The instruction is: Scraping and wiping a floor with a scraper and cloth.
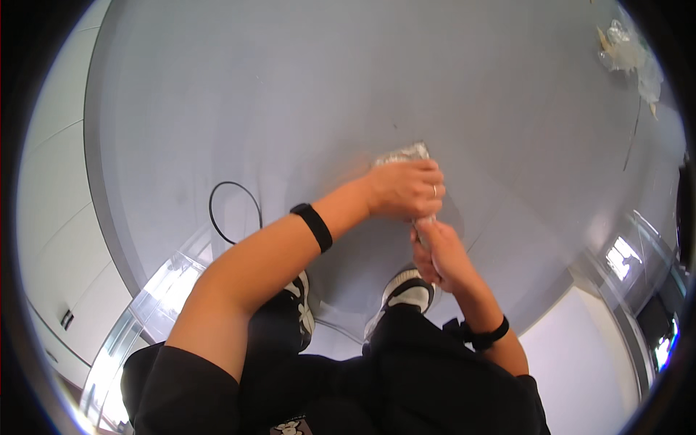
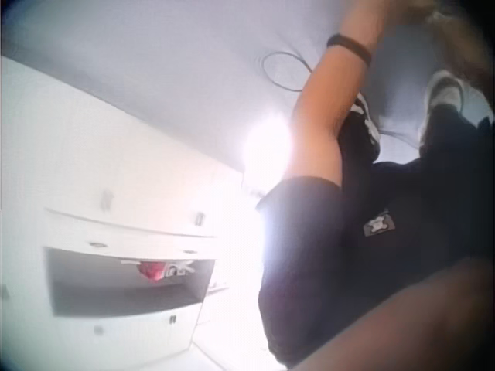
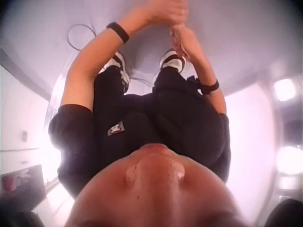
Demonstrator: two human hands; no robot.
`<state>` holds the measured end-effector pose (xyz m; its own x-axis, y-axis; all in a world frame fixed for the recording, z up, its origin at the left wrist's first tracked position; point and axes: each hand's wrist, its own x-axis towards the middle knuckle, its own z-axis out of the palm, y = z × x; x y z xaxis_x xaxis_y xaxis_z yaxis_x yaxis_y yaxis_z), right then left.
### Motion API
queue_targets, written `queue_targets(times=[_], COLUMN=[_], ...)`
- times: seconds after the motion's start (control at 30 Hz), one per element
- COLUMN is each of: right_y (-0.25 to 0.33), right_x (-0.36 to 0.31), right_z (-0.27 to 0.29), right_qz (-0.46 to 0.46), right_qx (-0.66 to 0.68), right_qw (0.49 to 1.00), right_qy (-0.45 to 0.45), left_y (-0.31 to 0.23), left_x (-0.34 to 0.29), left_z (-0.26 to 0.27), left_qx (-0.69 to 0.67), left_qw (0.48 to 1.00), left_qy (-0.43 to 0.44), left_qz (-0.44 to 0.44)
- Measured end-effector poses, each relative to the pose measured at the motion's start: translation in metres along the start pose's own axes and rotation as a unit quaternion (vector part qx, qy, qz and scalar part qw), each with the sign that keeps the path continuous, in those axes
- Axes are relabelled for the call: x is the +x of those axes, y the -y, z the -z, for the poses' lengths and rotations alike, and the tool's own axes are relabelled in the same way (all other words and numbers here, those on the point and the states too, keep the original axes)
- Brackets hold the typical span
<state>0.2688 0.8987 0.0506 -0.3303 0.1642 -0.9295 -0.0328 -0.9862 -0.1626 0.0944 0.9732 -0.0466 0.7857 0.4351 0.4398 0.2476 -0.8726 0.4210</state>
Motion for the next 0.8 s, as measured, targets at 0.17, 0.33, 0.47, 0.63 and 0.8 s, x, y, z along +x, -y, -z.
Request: queue_targets(times=[0.17,0.33,0.47,0.63,0.8], right_y=[0.017,-0.001,0.019,-0.005,0.011], right_x=[0.006,0.004,0.009,0.003,0.010], right_z=[-0.003,-0.004,-0.008,-0.006,-0.007], right_qz=[0.013,0.009,0.024,0.009,0.023], right_qx=[-0.025,-0.002,-0.008,0.015,-0.023], right_qw=[1.000,1.000,1.000,1.000,0.999], right_qy=[0.001,-0.003,0.011,0.005,-0.026], left_y=[0.010,-0.015,0.005,-0.009,0.010], left_x=[0.000,-0.009,-0.003,-0.008,-0.002], left_z=[0.014,0.000,0.012,0.001,0.013], left_qx=[-0.018,0.009,-0.017,-0.002,-0.035], left_qw=[0.999,0.999,1.000,1.000,0.999], left_qy=[0.006,0.030,-0.001,0.028,-0.011], left_qz=[0.028,-0.014,-0.008,-0.002,-0.007])
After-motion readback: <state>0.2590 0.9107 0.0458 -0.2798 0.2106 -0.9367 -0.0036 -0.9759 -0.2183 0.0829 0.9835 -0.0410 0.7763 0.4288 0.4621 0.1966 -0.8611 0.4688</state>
